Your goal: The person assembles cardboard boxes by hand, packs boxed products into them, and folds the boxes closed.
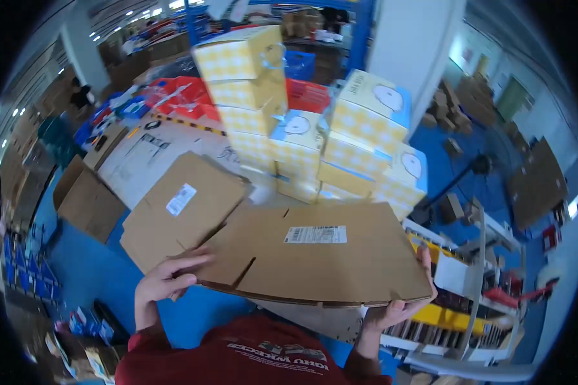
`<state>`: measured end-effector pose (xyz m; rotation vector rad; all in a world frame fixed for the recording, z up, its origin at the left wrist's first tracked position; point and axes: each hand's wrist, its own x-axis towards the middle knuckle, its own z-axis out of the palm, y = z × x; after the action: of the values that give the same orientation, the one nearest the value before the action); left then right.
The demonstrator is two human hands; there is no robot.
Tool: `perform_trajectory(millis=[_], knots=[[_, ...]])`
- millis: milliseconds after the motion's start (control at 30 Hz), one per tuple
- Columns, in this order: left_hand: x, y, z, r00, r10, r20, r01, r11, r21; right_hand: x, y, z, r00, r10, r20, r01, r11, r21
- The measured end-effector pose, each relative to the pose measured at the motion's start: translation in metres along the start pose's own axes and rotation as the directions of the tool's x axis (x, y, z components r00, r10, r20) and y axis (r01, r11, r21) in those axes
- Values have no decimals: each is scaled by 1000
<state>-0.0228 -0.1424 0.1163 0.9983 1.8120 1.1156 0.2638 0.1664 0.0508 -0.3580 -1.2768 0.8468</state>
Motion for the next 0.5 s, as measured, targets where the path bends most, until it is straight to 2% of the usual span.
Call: perform_trajectory(millis=[67,100,167,233,267,300,333,367,400,433,467,500], knots=[[23,7,19,989,-96,109,109,987,-119,7,-13,-35,997,-30,-70,26,998,-54],[35,-5,27,987,-146,68,150,987,-53,11,-18,-53,998,66,13,-62,976,-207],[64,-31,47,979,-205,10,204,977,61,16,-30,-82,946,305,114,-212,843,-494],[101,-54,82,984,-175,-43,179,974,141,5,-13,-88,750,608,262,-423,744,-517],[114,-65,106,988,-136,-77,148,973,177,-1,15,-102,761,613,212,-440,727,-527],[115,-68,118,990,-114,-82,129,971,200,-8,54,-116,824,552,127,-424,750,-508],[115,-71,130,992,-92,-87,110,968,224,-14,73,-126,877,477,49,-396,779,-487],[118,-70,136,988,-22,-155,57,972,229,-15,63,-126,886,462,28,-391,780,-488],[124,-67,147,971,53,-235,-1,977,215,-11,46,-118,797,558,231,-293,692,-659],[119,-59,159,961,71,-268,-14,978,209,-4,39,-108,549,693,466,-204,653,-730],[113,-50,171,949,88,-301,-27,979,203,4,32,-98,227,735,639,-84,668,-739],[92,-16,177,965,214,-152,-174,955,240,15,37,-84,-226,620,752,-92,755,-650]])
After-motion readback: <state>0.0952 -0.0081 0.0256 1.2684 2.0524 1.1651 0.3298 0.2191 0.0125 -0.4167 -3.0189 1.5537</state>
